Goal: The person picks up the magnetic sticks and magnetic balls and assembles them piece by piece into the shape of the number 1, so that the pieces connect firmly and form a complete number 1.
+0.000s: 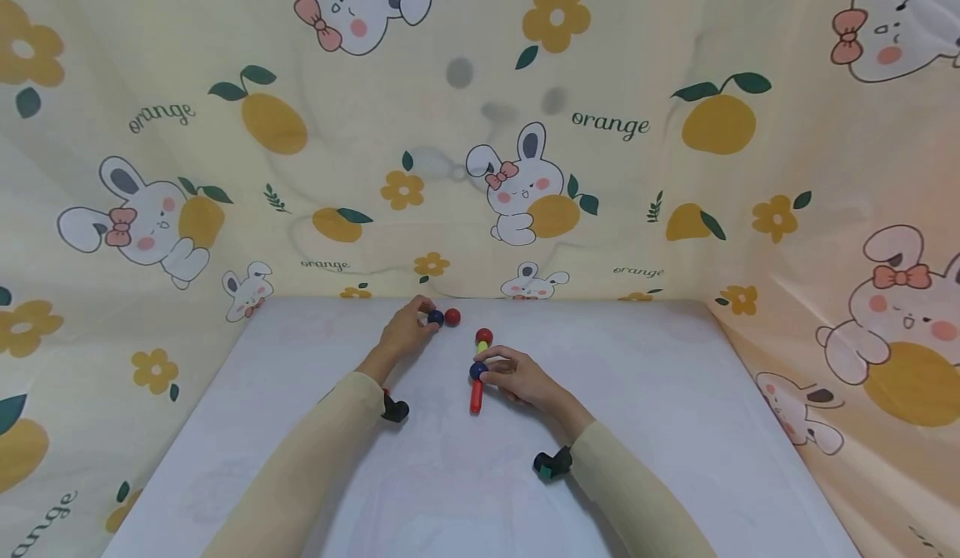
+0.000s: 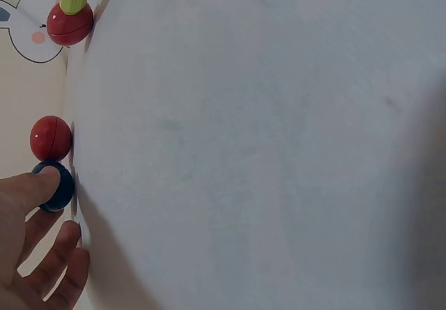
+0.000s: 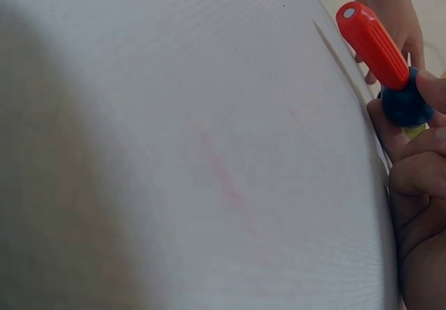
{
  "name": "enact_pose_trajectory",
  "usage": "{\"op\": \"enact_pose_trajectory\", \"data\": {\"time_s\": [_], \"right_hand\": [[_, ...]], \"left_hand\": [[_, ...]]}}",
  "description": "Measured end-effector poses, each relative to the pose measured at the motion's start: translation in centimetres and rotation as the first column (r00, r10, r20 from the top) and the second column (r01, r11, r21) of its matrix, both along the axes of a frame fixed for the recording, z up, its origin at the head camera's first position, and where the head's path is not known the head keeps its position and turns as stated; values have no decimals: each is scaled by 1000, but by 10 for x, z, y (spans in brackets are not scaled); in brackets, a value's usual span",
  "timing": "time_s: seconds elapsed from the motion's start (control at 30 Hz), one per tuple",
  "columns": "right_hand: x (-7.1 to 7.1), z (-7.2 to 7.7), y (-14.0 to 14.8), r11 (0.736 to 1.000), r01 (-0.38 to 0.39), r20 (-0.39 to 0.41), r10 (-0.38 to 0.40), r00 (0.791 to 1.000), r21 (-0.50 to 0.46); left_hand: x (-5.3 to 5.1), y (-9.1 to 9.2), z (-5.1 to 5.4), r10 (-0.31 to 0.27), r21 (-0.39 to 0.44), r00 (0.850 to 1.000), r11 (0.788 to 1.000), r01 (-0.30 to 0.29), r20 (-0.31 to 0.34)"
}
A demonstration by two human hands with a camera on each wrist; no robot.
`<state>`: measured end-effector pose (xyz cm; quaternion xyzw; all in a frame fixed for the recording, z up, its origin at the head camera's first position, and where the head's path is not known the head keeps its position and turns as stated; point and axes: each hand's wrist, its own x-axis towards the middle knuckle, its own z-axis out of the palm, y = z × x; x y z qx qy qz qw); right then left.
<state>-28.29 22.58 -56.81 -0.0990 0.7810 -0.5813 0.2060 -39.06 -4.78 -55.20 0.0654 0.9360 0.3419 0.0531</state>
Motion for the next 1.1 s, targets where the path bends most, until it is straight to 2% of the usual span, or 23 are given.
{"op": "enact_pose_trajectory", "data": {"time_s": [0.2, 0.37, 0.67, 0.87, 1.1], "right_hand": [[1, 0, 0, 1000, 8, -3, -8, 1000, 3], [0, 0, 0, 1000, 7, -1, -7, 1000, 10], [0, 0, -1, 1000, 23, 19, -23, 1000, 2], [2, 4, -2, 999, 47, 25, -47, 999, 12], [3, 4, -3, 999, 53, 19, -53, 998, -4]], "left_hand": [[1, -1, 0, 16, 1, 1000, 1000, -16, 9], [3, -3, 1, 23, -2, 1000, 1000, -23, -10], [11, -5, 9, 20, 24, 1000, 1000, -20, -14], [19, -4, 11, -11, 67, 999, 998, 15, -48], [34, -3, 16, -56, 109, 997, 992, 63, -60]]}}
